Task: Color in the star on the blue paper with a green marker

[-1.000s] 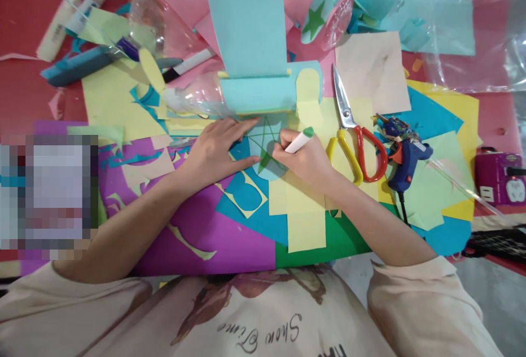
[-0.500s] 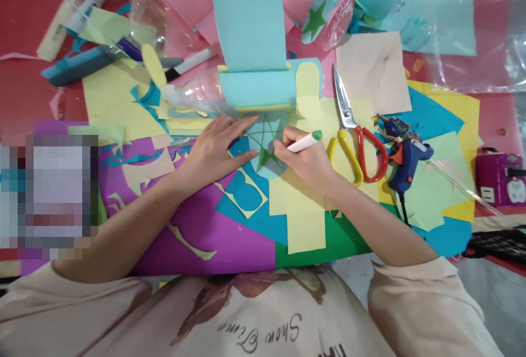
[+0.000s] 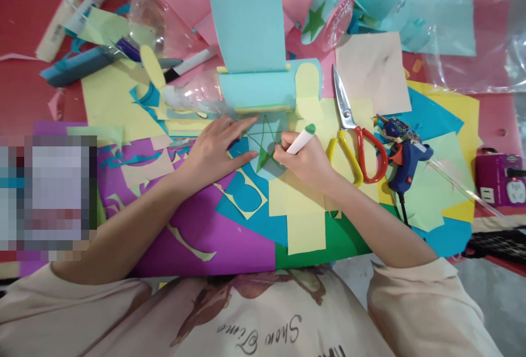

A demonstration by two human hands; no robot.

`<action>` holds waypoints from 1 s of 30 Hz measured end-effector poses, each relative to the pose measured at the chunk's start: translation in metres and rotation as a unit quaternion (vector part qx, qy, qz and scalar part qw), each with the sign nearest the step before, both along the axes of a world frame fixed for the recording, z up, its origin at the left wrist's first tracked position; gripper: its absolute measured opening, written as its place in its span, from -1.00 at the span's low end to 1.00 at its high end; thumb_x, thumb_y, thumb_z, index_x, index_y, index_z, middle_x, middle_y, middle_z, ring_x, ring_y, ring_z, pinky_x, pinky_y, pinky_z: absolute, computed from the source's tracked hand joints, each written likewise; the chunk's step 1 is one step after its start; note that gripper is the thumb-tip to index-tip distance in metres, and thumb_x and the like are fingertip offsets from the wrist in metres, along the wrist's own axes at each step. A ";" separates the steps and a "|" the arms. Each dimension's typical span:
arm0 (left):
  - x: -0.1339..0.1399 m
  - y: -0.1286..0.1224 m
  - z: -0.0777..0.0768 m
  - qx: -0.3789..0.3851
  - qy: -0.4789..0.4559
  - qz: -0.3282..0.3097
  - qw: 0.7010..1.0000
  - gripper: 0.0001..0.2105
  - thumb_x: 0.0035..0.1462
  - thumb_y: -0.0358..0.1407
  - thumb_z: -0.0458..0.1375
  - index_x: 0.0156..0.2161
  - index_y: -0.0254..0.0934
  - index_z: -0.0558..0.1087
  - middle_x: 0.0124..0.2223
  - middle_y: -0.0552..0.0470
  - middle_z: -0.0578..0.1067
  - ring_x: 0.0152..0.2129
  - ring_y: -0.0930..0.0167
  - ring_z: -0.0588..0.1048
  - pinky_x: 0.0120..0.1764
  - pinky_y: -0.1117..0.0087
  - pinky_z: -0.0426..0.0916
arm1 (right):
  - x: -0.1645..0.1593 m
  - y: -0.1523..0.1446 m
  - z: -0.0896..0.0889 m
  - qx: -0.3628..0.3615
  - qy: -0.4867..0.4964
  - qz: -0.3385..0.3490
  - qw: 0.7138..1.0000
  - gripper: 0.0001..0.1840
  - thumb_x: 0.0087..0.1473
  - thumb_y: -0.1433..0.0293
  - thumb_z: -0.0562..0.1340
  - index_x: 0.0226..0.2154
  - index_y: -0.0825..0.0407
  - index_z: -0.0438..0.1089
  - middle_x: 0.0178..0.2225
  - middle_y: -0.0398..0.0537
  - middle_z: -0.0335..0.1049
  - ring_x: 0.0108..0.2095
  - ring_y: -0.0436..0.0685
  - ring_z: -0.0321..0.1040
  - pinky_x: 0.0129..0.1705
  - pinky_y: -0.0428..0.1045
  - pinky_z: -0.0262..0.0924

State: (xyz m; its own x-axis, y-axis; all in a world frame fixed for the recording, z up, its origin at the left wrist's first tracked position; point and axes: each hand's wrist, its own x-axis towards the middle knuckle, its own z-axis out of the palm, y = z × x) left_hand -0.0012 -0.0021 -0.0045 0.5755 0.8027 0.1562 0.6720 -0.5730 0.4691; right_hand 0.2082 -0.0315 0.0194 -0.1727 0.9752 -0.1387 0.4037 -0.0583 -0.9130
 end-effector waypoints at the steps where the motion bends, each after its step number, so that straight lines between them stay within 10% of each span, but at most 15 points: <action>1: 0.000 0.000 0.000 0.000 -0.001 0.000 1.000 -0.47 0.18 -0.18 0.12 0.23 -0.31 0.23 -0.18 -0.09 0.40 -0.19 0.26 0.41 -0.07 0.20 0.33 | 0.000 0.000 0.000 -0.003 0.005 -0.005 1.000 -0.61 0.00 0.44 0.18 -0.67 0.00 -0.05 -0.67 -0.30 -0.11 -0.61 -0.10 -0.10 -0.55 -0.06 -0.21; 30: 0.000 0.000 -0.002 0.015 -0.003 -0.002 1.000 -0.48 0.19 -0.17 0.11 0.22 -0.32 0.25 -0.19 -0.08 0.42 -0.20 0.27 0.42 -0.06 0.21 0.34 | 0.001 0.001 0.001 0.002 -0.036 0.024 0.999 -0.63 0.03 0.38 0.16 -0.64 0.01 -0.04 -0.64 -0.29 -0.09 -0.58 -0.09 -0.10 -0.52 -0.05 -0.17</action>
State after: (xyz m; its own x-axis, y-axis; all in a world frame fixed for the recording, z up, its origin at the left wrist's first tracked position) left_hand -0.0011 -0.0019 -0.0060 0.5784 0.7950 0.1829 0.6669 -0.5900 0.4553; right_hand 0.2087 -0.0306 0.0202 -0.2089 0.9666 -0.1487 0.4705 -0.0339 -0.8817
